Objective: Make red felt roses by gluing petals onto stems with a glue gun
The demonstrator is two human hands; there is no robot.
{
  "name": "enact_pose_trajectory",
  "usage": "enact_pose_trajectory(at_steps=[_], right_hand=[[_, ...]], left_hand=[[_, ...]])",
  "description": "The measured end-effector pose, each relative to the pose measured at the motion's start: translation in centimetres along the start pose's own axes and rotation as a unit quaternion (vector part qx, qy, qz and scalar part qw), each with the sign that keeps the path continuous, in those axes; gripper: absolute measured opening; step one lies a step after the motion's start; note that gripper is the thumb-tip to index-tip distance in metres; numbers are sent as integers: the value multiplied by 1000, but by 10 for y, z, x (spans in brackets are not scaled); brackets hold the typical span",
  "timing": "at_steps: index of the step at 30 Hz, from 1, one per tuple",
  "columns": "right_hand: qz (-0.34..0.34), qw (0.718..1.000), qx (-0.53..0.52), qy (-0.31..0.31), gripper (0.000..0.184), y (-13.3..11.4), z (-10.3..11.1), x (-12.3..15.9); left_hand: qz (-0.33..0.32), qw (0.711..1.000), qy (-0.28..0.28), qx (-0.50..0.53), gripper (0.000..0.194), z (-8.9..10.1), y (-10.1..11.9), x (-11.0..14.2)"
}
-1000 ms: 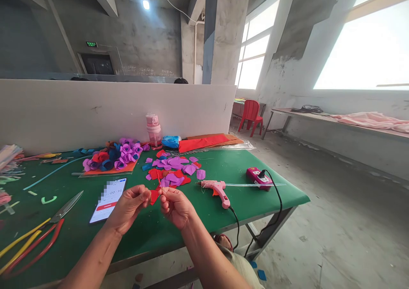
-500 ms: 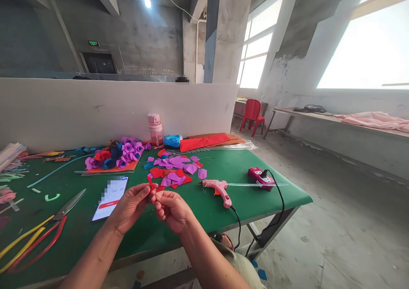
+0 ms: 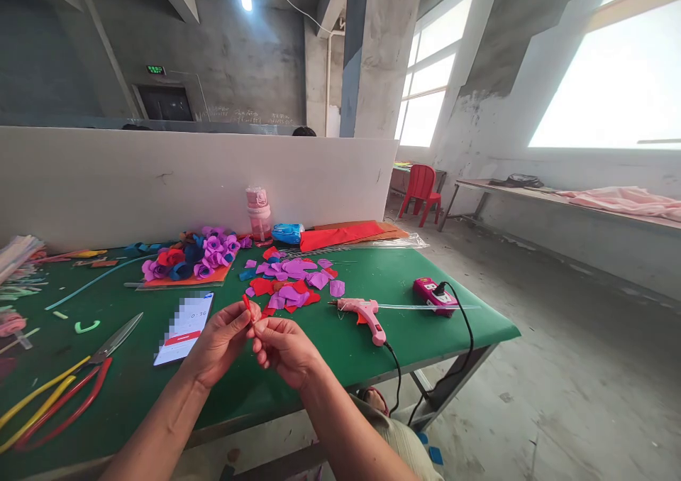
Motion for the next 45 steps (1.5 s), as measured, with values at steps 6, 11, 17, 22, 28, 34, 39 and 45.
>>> enact_pose_trajectory(at_steps=[6, 11, 17, 22, 28, 34, 39, 45], right_hand=[[23, 999, -11, 38, 24, 1, 5, -3], [47, 997, -16, 52, 24, -1, 4, -3], [37, 999, -10, 30, 26, 2, 2, -3], [44, 998, 19, 39, 30, 6, 4, -4], [186, 946, 241, 110, 33, -19, 2, -1], [237, 909, 323, 110, 26, -37, -11, 10], [244, 924, 255, 148, 21, -38, -13, 10], [226, 935, 237, 133, 27, -37, -2, 6]], left_hand=[[1, 998, 51, -23, 21, 5, 0, -3], [24, 996, 62, -54, 25, 8, 2, -3], [11, 995, 64, -73, 15, 4, -3, -2], [6, 993, 52, -105, 16, -3, 0, 1], [-57, 983, 106, -141, 16, -9, 14, 9], [-5, 972, 66, -226, 25, -24, 9, 14], [3, 970, 80, -231, 25, -28, 0, 11], [-17, 969, 103, -224, 25, -32, -3, 9]])
Point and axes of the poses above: each hand's wrist, its own x-axis away from the middle knuckle, its own z-axis out of the back of the hand, y = z × x, the point moved 2 cm from there along -x, towards the middle knuckle, and after that the axes turned 4 degrees about z, right-handed, at the moved point
